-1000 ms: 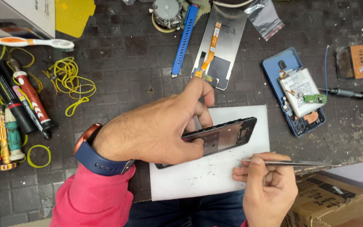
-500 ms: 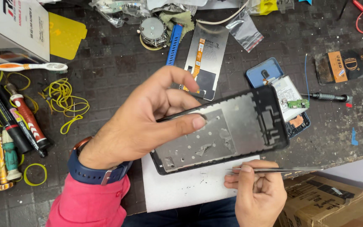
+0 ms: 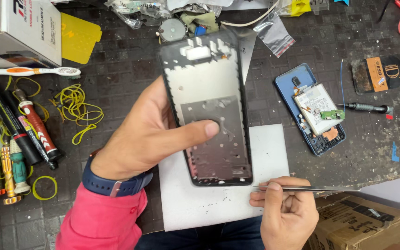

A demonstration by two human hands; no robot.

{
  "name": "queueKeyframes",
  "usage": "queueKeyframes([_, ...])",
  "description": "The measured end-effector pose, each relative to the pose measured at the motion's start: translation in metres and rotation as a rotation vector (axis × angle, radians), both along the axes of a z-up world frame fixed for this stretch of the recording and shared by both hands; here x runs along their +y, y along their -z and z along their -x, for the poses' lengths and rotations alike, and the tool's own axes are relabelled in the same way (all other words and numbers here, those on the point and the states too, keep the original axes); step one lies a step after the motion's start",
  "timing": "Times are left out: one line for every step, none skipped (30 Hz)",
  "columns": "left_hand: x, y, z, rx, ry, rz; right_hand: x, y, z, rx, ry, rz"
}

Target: The person uses a metal spudger and a blue plastic pry tool to remove adhesive residue and small components from the interior of a disassembled smartphone frame. The person works on the frame's edges and corners, scraping and prying to clear the surface.

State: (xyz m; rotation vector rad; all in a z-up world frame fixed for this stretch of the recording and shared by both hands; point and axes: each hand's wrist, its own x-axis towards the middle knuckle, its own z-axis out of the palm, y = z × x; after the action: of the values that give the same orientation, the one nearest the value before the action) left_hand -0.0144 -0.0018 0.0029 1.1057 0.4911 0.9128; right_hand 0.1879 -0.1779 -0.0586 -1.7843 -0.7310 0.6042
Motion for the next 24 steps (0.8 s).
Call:
queueKeyframes([0.0, 0.003, -0.001, 0.019, 0.012, -0.01, 0.0, 0.0, 0.0, 0.004, 0.0, -0.002])
queueKeyframes([0.0, 0.006, -0.004, 0.038, 0.024, -0.02, 0.0, -0.001, 0.0, 0.008, 0.0, -0.004])
queueKeyframes([0.0, 0.008, -0.006, 0.057, 0.036, -0.03, 0.0, -0.001, 0.001, 0.011, 0.001, -0.007])
queueKeyframes([0.0, 0.01, -0.006, 0.081, 0.024, -0.072, 0.0, -0.001, 0.001, -0.003, -0.002, -0.001])
queueKeyframes([-0.001, 0.011, -0.007, 0.104, 0.015, -0.113, 0.0, -0.001, 0.001, -0.018, -0.003, 0.006])
queueKeyframes([-0.002, 0.013, -0.009, 0.127, 0.005, -0.154, 0.0, -0.001, 0.001, -0.033, -0.004, 0.013])
queueKeyframes([-0.003, 0.014, -0.011, 0.151, -0.003, -0.139, -0.001, -0.001, 0.0, -0.023, -0.013, -0.008])
queueKeyframes([-0.003, 0.016, -0.014, 0.175, -0.012, -0.124, -0.002, -0.002, -0.001, -0.013, -0.022, -0.03])
queueKeyframes([-0.004, 0.016, -0.017, 0.2, -0.021, -0.11, -0.002, -0.002, -0.002, -0.002, -0.033, -0.052])
queueKeyframes([-0.004, 0.017, -0.02, 0.182, -0.016, -0.093, -0.003, -0.001, -0.002, 0.002, -0.031, -0.055])
queueKeyframes([-0.004, 0.017, -0.023, 0.164, -0.009, -0.078, -0.003, -0.001, -0.003, 0.004, -0.029, -0.06])
queueKeyframes([-0.004, 0.018, -0.025, 0.146, -0.003, -0.063, -0.004, 0.0, -0.004, 0.006, -0.027, -0.064])
queueKeyframes([-0.004, 0.018, -0.026, 0.149, 0.001, -0.055, -0.005, 0.0, -0.005, -0.006, -0.047, -0.096])
queueKeyframes([-0.005, 0.018, -0.028, 0.153, 0.005, -0.047, -0.006, 0.001, -0.006, -0.018, -0.068, -0.129])
queueKeyframes([-0.005, 0.017, -0.029, 0.157, 0.009, -0.038, -0.007, 0.002, -0.007, -0.029, -0.089, -0.161])
queueKeyframes([-0.005, 0.016, -0.029, 0.28, 0.007, -0.079, -0.009, 0.002, -0.008, -0.03, -0.118, -0.203])
queueKeyframes([-0.004, 0.015, -0.029, 0.4, 0.006, -0.121, -0.011, 0.001, -0.009, -0.033, -0.148, -0.247])
queueKeyframes([-0.003, 0.014, -0.03, 0.521, 0.005, -0.163, -0.012, 0.001, -0.009, -0.037, -0.178, -0.29])
queueKeyframes([-0.003, 0.013, -0.032, 0.521, -0.011, -0.183, -0.014, 0.0, -0.01, -0.066, -0.182, -0.291])
queueKeyframes([-0.002, 0.012, -0.034, 0.52, -0.027, -0.204, -0.015, 0.0, -0.009, -0.096, -0.185, -0.292])
queueKeyframes([-0.003, 0.011, -0.036, 0.523, -0.043, -0.222, -0.017, 0.001, -0.008, -0.122, -0.19, -0.29])
queueKeyframes([-0.004, 0.011, -0.036, 0.528, -0.034, -0.132, -0.017, 0.002, -0.007, -0.114, -0.196, -0.294])
queueKeyframes([-0.005, 0.01, -0.037, 0.531, -0.025, -0.045, -0.016, 0.004, -0.006, -0.106, -0.201, -0.3])
queueKeyframes([-0.005, 0.01, -0.037, 0.535, -0.017, 0.043, -0.015, 0.005, -0.005, -0.098, -0.205, -0.306])
